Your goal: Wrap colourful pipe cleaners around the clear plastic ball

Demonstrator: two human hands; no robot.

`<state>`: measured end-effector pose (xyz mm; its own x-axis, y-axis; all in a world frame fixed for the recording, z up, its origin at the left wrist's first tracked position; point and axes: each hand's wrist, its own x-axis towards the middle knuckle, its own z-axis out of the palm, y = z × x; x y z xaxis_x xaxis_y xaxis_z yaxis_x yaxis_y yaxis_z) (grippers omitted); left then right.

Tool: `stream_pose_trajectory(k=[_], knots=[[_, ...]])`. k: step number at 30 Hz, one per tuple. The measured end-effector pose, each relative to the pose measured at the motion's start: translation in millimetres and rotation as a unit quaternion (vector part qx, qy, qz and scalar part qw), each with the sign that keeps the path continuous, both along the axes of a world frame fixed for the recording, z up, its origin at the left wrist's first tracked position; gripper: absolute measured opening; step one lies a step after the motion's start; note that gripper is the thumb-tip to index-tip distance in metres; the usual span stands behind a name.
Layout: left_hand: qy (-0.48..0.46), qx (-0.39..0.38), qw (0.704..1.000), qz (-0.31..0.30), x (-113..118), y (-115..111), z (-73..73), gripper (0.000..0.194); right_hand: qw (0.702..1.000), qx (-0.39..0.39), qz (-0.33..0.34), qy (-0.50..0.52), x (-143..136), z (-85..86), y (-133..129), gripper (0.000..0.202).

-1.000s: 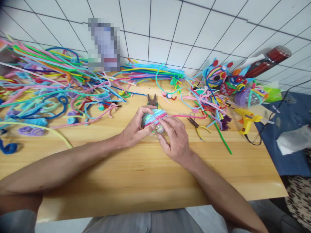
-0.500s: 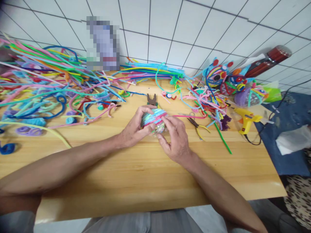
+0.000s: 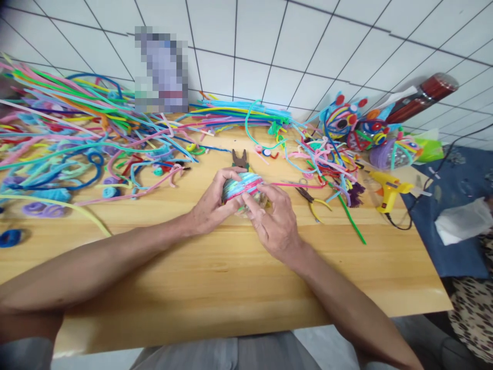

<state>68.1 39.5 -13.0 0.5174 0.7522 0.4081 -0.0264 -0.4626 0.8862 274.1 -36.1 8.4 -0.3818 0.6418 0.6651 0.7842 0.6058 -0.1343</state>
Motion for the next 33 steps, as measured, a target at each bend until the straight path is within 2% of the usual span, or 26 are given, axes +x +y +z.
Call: stream_pose_trajectory(k=[5, 11, 13, 16, 20, 23, 27, 33], knots=[[-0.004, 0.004, 1.0, -0.001, 0.4, 0.0, 0.6, 0.038, 1.0, -0.005, 0.013, 0.018, 0.4, 0.0, 0.2, 0.061], [-0.002, -0.014, 1.0, 0.004, 1.3, -0.8, 1.5, 0.038, 0.996, -0.03, 0.0, 0.079, 2.5, -1.1, -1.4, 0.081], [-0.001, -0.016, 1.0, 0.006, 1.4, -1.0, 1.4, 0.039, 0.994, -0.024, -0.013, 0.104, 3.8, -3.5, -1.9, 0.078], [0.002, -0.018, 1.0, 0.008, 1.3, -1.1, 1.9, 0.039, 0.984, -0.022, -0.017, 0.177, 4.9, -8.4, -2.0, 0.065], [0.002, -0.016, 1.0, 0.005, 1.2, -0.8, 3.5, 0.037, 0.932, -0.055, -0.018, 0.357, 2.8, -8.2, 0.3, 0.034], [0.0, -0.016, 1.0, 0.002, 1.3, -0.6, 4.4, 0.037, 0.889, -0.094, -0.019, 0.448, -0.3, -1.7, 2.4, 0.024], [0.004, -0.008, 1.0, 0.002, 1.2, -0.4, 4.4, 0.037, 0.85, -0.126, -0.015, 0.512, -1.9, 5.5, 4.0, 0.022], [0.013, -0.013, 1.0, 0.01, 0.7, -0.2, 2.7, 0.038, 0.806, -0.166, -0.029, 0.568, 1.0, 6.0, 7.0, 0.01]])
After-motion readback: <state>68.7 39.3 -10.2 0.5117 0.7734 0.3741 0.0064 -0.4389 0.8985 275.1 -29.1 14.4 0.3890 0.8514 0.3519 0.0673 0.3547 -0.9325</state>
